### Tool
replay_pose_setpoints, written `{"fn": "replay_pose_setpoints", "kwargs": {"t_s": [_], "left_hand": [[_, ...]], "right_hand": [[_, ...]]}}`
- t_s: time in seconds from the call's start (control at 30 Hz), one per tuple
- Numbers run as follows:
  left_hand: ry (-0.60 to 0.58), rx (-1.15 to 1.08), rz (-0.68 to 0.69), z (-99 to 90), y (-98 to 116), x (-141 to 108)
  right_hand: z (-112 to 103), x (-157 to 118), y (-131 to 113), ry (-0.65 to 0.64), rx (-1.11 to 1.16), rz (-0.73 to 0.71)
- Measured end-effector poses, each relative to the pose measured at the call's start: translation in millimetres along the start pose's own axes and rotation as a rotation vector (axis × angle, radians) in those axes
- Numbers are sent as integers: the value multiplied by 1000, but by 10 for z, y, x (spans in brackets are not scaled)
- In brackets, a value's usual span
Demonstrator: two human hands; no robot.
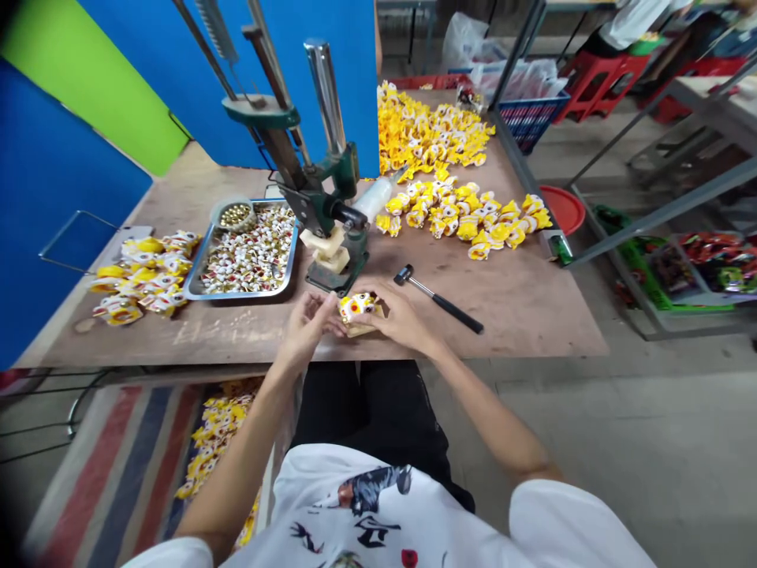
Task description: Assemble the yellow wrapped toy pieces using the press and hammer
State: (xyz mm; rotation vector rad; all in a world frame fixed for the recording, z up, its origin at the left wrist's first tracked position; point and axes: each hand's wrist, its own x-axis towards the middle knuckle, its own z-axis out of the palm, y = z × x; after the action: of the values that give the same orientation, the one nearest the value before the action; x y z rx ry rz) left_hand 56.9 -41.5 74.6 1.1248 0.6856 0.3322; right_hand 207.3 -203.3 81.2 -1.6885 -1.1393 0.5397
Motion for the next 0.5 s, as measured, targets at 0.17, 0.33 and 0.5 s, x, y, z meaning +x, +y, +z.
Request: {"fn": "replay_pose_setpoints", "kwargs": {"t_s": [0.17, 0.33, 0.5], "left_hand": [[-40, 90, -10, -34, -323, 55], [-47, 183, 38, -139, -385, 107], [359, 676, 476, -918, 176, 559]], "right_hand": [[119, -99, 431, 50, -114, 29], [93, -122, 393, 18, -159, 60], [-258, -133, 378, 144, -148, 155]]}}
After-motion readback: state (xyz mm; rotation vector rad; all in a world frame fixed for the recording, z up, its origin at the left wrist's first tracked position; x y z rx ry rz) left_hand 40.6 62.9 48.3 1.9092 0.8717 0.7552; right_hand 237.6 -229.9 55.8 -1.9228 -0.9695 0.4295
